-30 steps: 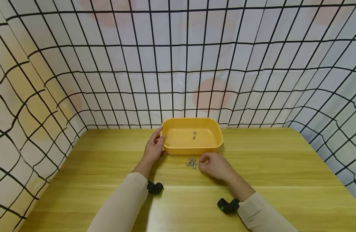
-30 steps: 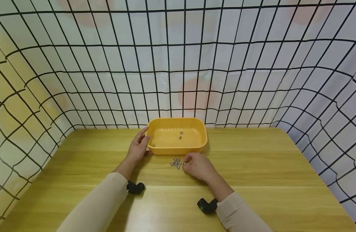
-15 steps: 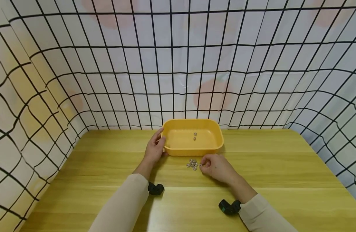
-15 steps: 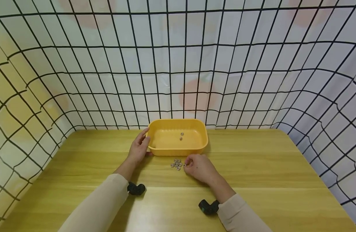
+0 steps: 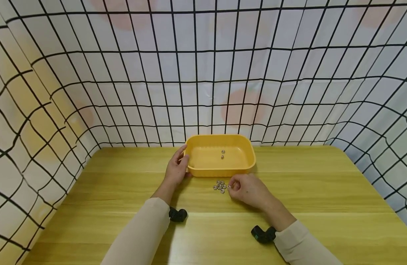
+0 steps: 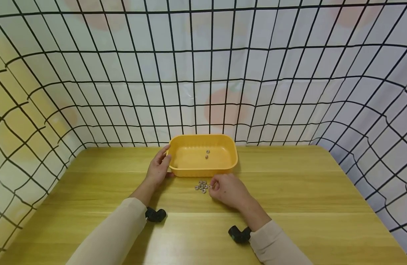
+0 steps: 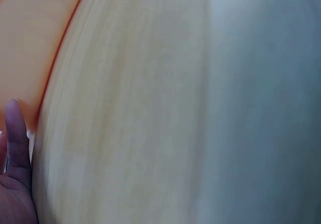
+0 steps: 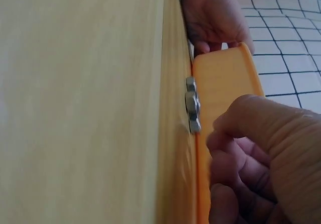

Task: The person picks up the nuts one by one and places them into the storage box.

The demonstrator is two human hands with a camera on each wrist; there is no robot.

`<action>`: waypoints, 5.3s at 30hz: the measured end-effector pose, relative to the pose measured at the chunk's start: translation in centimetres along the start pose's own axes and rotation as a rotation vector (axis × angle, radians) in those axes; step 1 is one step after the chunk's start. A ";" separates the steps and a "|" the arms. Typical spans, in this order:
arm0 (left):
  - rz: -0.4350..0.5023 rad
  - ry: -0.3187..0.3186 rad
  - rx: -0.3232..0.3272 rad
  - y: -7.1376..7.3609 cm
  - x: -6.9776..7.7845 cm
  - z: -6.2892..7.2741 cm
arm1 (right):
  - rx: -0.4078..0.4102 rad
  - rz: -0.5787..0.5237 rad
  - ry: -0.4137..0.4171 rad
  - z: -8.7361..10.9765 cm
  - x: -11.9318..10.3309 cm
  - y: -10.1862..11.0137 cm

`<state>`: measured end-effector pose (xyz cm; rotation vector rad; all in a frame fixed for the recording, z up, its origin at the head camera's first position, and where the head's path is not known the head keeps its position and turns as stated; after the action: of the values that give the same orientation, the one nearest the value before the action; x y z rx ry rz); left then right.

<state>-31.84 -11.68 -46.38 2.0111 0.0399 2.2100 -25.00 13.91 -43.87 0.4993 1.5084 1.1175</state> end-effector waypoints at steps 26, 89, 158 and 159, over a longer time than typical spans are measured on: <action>-0.009 0.008 0.017 -0.2 0.1 -0.1 | 0.098 0.003 0.062 -0.1 -1.6 4.8; -0.005 -0.009 0.021 0.1 0.0 -0.4 | 0.133 -0.047 0.008 -4.3 -5.5 9.7; -0.011 -0.014 0.026 0.0 -0.2 -0.2 | -0.083 -0.081 -0.014 -0.2 -2.0 -1.8; -0.012 -0.015 0.026 0.0 -0.1 -0.1 | -0.084 -0.083 -0.013 -0.2 -2.0 -1.8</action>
<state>-31.97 -11.71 -46.53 2.0348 0.0799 2.1983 -24.19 11.39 -44.38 0.3818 1.4516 1.1059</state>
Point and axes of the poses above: each hand's wrist, its own z-axis away from the middle knuckle, its own y-axis out of the back of the hand, x = y × z, the point moved 4 cm from there along -z, towards the middle knuckle, and after that the axes turned 8 degrees about -x, right-handed, at the moved point
